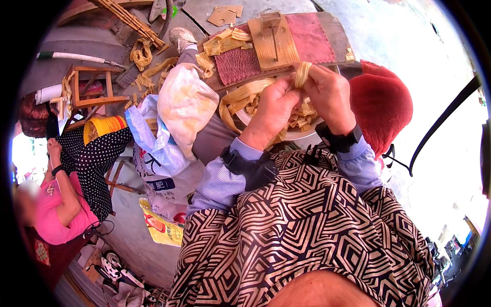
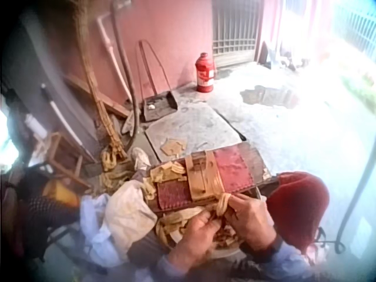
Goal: The person is weaving and tying thin strips of bamboo together by hand, picking them from a bowl and adding them to a growing bundle.
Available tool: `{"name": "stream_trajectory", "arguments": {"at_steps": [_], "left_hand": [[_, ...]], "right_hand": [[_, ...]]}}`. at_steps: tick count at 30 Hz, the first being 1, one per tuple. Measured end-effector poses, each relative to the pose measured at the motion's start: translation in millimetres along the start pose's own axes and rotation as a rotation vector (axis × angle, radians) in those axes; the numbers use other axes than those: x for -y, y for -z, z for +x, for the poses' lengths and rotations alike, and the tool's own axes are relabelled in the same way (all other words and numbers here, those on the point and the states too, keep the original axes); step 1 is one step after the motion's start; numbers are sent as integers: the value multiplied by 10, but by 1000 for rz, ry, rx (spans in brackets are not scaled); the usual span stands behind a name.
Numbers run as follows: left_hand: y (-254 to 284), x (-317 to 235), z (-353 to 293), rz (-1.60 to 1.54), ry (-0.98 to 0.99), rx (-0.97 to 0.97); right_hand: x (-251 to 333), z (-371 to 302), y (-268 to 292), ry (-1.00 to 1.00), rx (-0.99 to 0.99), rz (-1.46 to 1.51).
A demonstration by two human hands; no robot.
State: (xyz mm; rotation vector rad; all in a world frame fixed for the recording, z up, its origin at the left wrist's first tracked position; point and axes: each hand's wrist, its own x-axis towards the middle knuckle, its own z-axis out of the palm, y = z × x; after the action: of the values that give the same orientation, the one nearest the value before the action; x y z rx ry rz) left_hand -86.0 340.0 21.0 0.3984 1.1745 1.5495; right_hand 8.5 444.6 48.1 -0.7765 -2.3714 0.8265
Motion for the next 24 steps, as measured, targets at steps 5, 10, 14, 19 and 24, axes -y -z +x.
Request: {"name": "stream_trajectory", "arguments": {"at_steps": [5,10,14,19,24], "left_hand": [[100,-86,-21,1322,-738,-126],[99,53,-16,1036,-833,-127],[-18,-29,-98,722,-643,-61],[-75,-130,-10,956,-475,-168],[-31,48,51,579,-284,-238]], "right_hand": [[-162,-124,21,-375,301,228],[-211,-301,-153,-870,418,1500],[-240,-287,-208,-661,353,1481],[-124,-222,-136,-130,16,348],[-96,-205,-129,-79,-151,308]]}}
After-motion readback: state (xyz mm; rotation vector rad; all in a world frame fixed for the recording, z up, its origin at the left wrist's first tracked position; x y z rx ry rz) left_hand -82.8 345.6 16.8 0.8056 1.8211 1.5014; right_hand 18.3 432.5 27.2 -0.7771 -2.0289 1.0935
